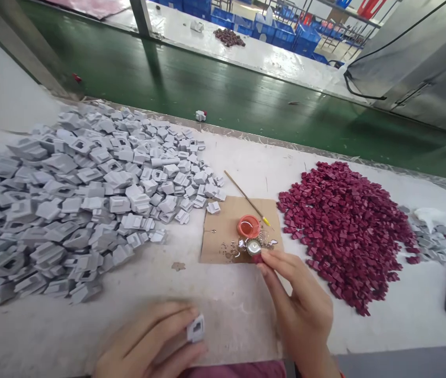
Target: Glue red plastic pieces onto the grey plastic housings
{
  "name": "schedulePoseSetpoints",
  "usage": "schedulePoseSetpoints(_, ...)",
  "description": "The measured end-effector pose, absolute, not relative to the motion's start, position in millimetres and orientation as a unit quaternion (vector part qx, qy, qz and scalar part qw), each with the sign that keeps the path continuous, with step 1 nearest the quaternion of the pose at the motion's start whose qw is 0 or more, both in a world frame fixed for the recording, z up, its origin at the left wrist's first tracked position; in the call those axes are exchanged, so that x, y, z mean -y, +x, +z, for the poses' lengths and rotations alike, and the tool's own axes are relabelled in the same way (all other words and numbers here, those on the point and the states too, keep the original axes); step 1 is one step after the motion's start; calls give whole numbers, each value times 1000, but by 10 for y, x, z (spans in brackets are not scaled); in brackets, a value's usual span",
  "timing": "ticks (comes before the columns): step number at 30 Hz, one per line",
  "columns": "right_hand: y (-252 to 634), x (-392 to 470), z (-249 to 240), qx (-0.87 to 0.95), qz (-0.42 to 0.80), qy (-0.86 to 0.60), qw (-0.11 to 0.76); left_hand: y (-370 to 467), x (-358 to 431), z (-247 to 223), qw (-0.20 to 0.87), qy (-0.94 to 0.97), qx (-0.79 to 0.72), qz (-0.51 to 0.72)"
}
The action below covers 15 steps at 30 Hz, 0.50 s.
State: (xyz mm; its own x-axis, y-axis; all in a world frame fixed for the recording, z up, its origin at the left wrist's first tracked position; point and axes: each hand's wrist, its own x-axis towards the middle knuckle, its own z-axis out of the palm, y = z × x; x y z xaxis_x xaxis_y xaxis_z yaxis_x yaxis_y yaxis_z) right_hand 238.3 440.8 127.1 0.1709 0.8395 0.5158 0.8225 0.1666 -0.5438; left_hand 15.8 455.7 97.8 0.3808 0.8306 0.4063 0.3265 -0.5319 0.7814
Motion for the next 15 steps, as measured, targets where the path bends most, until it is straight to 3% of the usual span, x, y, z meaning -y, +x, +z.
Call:
schedulePoseSetpoints(2,2256,-4294,1267,620,78,-647,437,188,-4587,963,250,785,-392,410)
schedulePoseSetpoints(7,1931,-4107,1192,631,200,-588,465,221,-4585,965,259,788,-409,381)
schedulePoseSetpoints(15,1818,-4147,1116,656,202,-575,446,188,-4537,941,278,786,-406,375)
